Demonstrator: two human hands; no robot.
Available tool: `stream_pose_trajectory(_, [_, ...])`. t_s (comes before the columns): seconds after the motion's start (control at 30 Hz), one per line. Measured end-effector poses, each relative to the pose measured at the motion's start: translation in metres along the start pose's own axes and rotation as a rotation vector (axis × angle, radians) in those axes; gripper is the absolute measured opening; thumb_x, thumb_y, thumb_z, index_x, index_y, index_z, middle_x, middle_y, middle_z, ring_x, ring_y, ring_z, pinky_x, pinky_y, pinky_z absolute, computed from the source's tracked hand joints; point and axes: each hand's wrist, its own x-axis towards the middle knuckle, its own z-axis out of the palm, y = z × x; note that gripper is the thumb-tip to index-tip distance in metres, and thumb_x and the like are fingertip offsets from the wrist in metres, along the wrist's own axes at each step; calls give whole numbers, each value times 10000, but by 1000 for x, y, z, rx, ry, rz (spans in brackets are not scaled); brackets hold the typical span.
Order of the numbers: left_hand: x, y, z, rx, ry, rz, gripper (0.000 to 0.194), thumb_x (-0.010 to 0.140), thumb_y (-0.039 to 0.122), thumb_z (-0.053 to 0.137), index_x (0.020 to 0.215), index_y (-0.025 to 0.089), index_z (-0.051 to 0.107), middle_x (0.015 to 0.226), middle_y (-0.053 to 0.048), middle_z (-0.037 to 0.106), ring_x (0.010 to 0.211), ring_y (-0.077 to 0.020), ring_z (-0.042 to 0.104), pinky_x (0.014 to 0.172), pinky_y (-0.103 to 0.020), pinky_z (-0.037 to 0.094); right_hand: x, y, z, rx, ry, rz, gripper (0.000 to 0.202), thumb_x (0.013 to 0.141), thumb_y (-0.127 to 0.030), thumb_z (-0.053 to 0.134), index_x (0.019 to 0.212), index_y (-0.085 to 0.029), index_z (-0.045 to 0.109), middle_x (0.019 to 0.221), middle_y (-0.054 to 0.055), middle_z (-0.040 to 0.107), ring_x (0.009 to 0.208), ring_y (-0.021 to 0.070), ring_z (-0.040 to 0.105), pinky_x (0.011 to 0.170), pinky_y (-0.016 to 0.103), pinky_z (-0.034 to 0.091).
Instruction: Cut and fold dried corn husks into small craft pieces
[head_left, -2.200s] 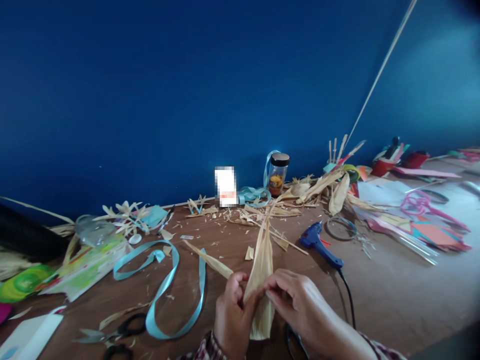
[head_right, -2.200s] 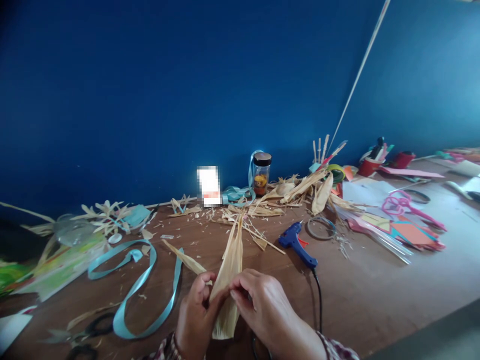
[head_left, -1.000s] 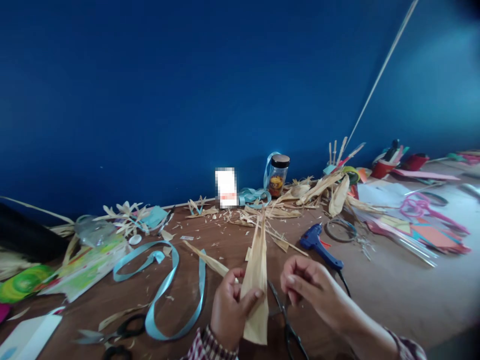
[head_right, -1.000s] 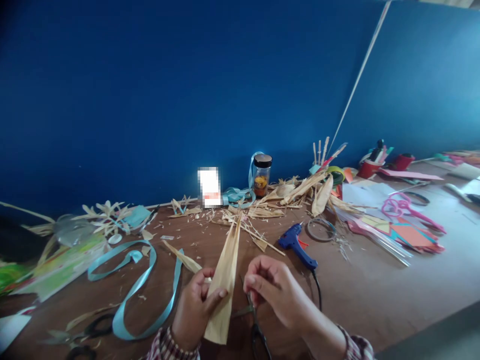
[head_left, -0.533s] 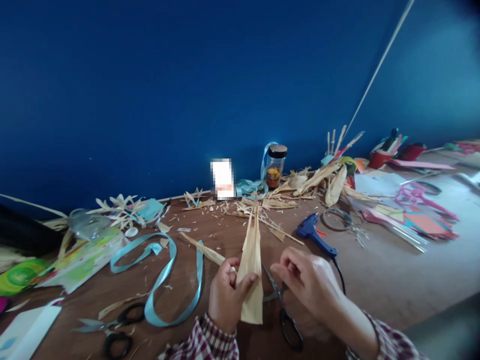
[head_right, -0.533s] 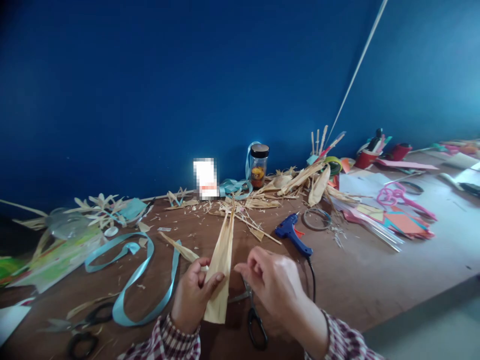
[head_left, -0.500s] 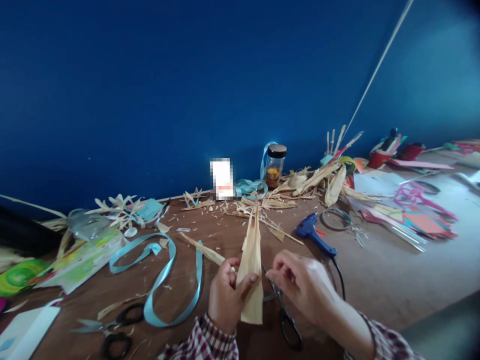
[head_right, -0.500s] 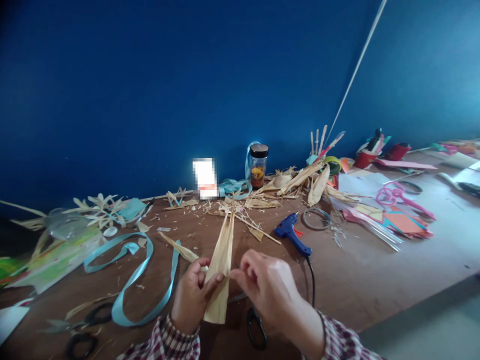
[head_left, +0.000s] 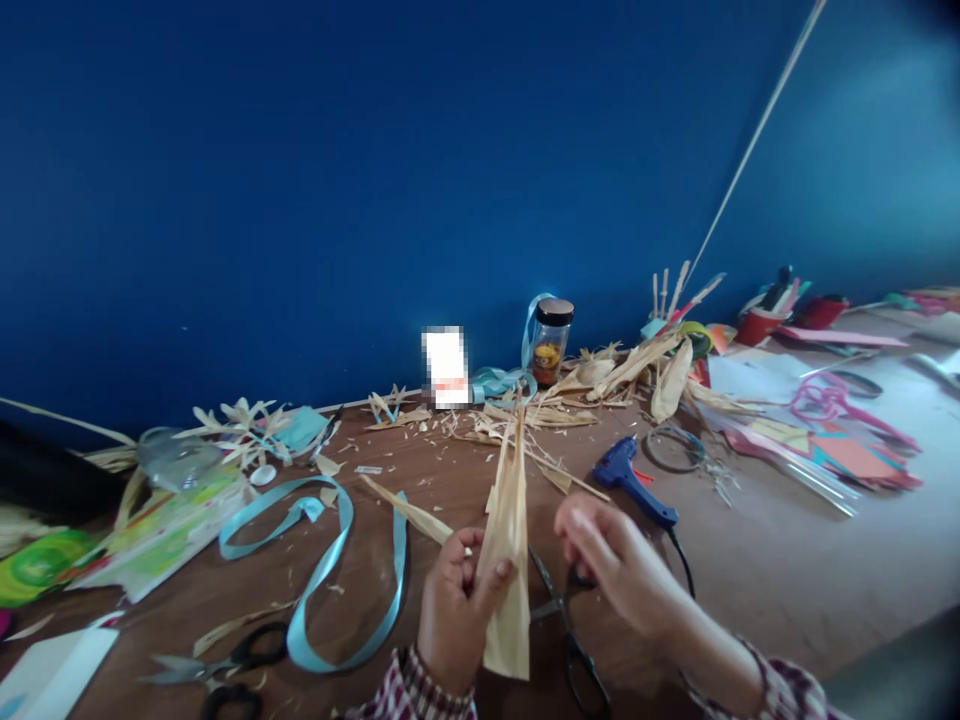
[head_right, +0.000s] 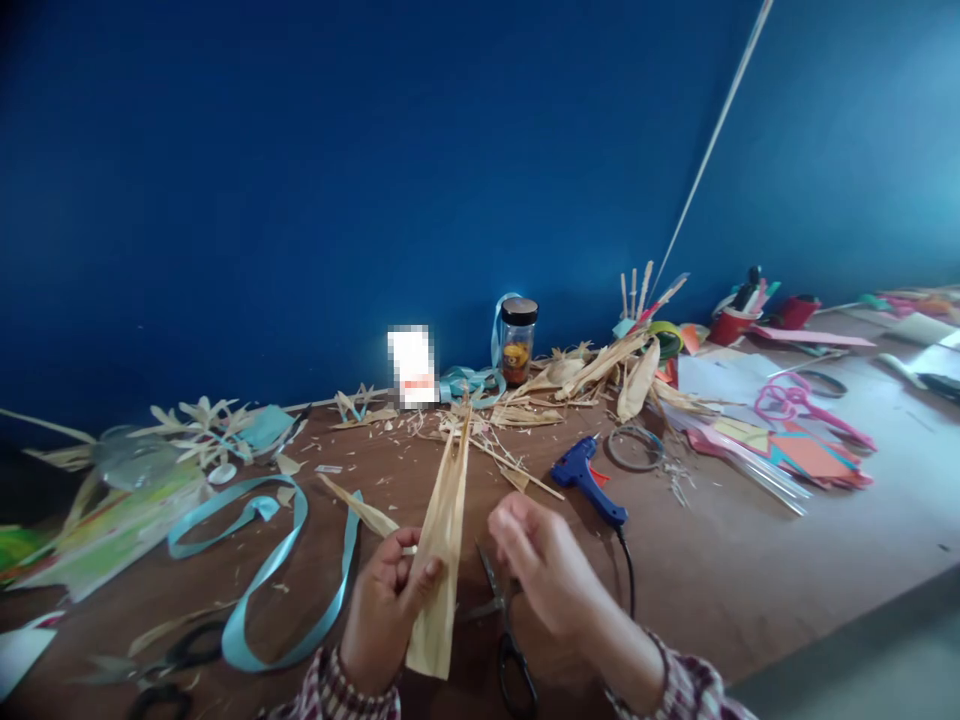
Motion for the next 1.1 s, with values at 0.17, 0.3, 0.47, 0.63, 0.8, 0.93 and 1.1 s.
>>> stream_pose_trajectory(0.17, [-9,-7,6,100,-48,140,312,767,469,600,837,170,546,619,-29,665,517,-156,599,497,-236,457,-8,-7,36,-101,-71,-130,143,876,-311,500,888,-172,533,794,31,615,711,165,553,635,239,409])
stream_pose_trajectory(0.3, [-10,-8,5,216,58,217,250,811,427,557,773,180,533,602,-3,622,538,-147,579,519,-228,440,-4,2,47,-150,4,-76,216,918,-318,422,774,-181,505,673,0,567,601,136,507,561,227,365])
stream_pose_trajectory(0.47, [-9,-7,4,280,84,247,260,866,394,477,713,185,503,568,21,545,512,-123,503,491,-212,386,1,10,39,-192,64,-28,282,925,-355,403,699,-192,447,605,-24,477,556,125,434,522,228,326])
stream_pose_trajectory(0.63, [-8,-3,3,290,53,262,246,888,359,436,753,179,536,628,5,556,575,-134,511,547,-225,409,-1,10,29,-206,49,-16,276,931,-325,382,692,-196,429,617,-20,490,567,131,448,544,239,340])
stream_pose_trajectory(0.8, [-5,-4,1,234,-75,212,213,894,350,435,920,175,555,689,-6,584,623,-142,548,579,-230,437,2,11,14,-165,36,-25,236,924,-306,389,726,-194,450,640,-15,516,575,133,474,535,234,364])
stream_pose_trajectory(0.93, [-6,-10,1,269,-44,254,242,896,305,430,1100,185,481,571,50,514,491,-118,490,496,-210,407,4,15,9,-270,139,-34,177,894,-294,436,746,-197,447,676,7,534,607,154,508,562,255,397])
stream_pose_trajectory(1.1, [-10,-6,1,410,-129,421,209,870,191,421,909,181,626,826,-49,674,775,-160,627,713,-253,480,5,19,3,-256,164,-12,186,904,-340,406,803,-200,477,676,24,558,607,178,548,559,278,442])
